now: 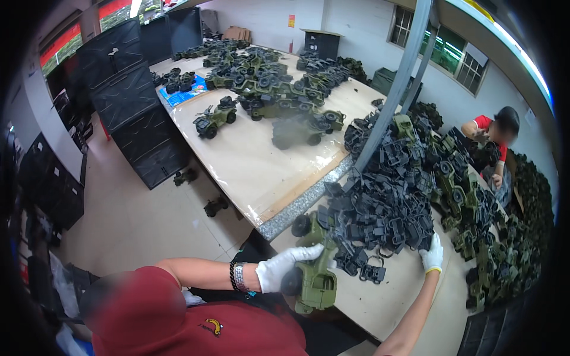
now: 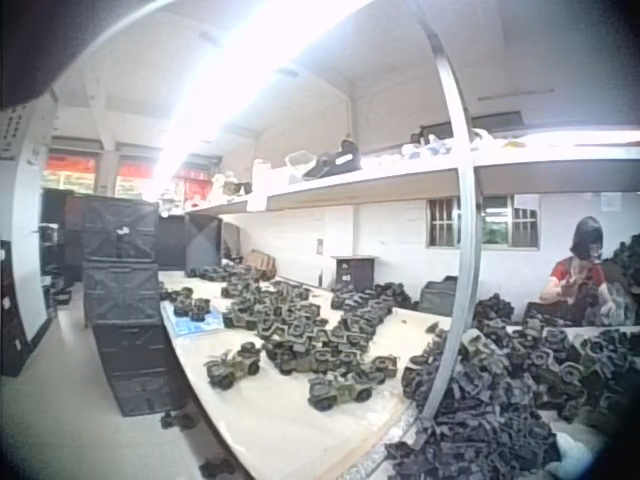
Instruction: Assembling plastic components onto toy trucks and sorting them on an industrial work table.
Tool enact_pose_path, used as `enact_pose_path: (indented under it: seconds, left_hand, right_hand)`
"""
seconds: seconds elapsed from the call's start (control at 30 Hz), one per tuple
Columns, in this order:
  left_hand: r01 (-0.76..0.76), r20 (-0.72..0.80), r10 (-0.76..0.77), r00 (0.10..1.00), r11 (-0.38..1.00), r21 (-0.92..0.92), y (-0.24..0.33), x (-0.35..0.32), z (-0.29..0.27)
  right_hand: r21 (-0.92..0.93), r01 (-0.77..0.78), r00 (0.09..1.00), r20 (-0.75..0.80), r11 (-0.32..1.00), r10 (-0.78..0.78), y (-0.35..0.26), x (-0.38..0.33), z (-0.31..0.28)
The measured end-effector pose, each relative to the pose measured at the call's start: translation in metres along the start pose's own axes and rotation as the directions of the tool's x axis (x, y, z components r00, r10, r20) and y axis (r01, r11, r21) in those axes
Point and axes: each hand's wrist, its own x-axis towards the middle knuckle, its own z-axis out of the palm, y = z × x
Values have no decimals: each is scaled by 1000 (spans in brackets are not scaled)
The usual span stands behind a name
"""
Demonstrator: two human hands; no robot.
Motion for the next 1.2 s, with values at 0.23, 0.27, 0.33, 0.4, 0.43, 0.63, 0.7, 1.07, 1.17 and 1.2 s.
enact_pose_path:
  seconds: [0.23, 0.27, 0.33, 0.4, 0.43, 0.63, 0.7, 1.07, 1.17, 1.2]
  left_hand:
    - [-173, -16, 173, 985, 984, -50, 8, 10, 14]
    - [-150, 33, 151, 988, 988, -27, 6, 18, 14]
    - [-65, 49, 64, 997, 998, 14, 3, 28, 15]
    - [12, 39, -16, 999, 996, 87, -2, 41, 20]
    - [47, 40, -50, 998, 995, 88, -7, 47, 21]
    - [-208, 31, 214, 976, 892, 402, -28, 60, 13]
    - [-224, 55, 221, 974, 883, 413, -31, 56, 15]
    - [-440, 295, 349, 890, 484, 756, -28, 46, 18]
    - [-646, 608, 392, 690, -45, 762, -27, 45, 22]
    - [-654, 585, 415, 697, 32, 756, -29, 44, 24]
  right_hand:
    - [-448, -212, 977, -64, 868, 205, -122, -98, -59]
    - [-425, -221, 974, -54, 878, 220, -126, -114, -62]
    - [-239, -182, 983, -50, 954, 175, -104, -143, -54]
    - [-171, -144, 987, -100, 975, 128, -96, -169, -56]
    - [-156, -145, 986, -98, 977, 131, -99, -178, -58]
    - [651, -39, 995, -48, 758, 92, -235, -222, -106]
    - [555, 89, 996, -75, 827, -57, -260, -235, -110]
    - [439, 341, 940, -181, 831, -290, -275, -233, -78]
    - [332, 454, 883, -294, 827, -366, -277, -237, -78]
    - [320, 447, 890, -252, 836, -379, -279, -240, -79]
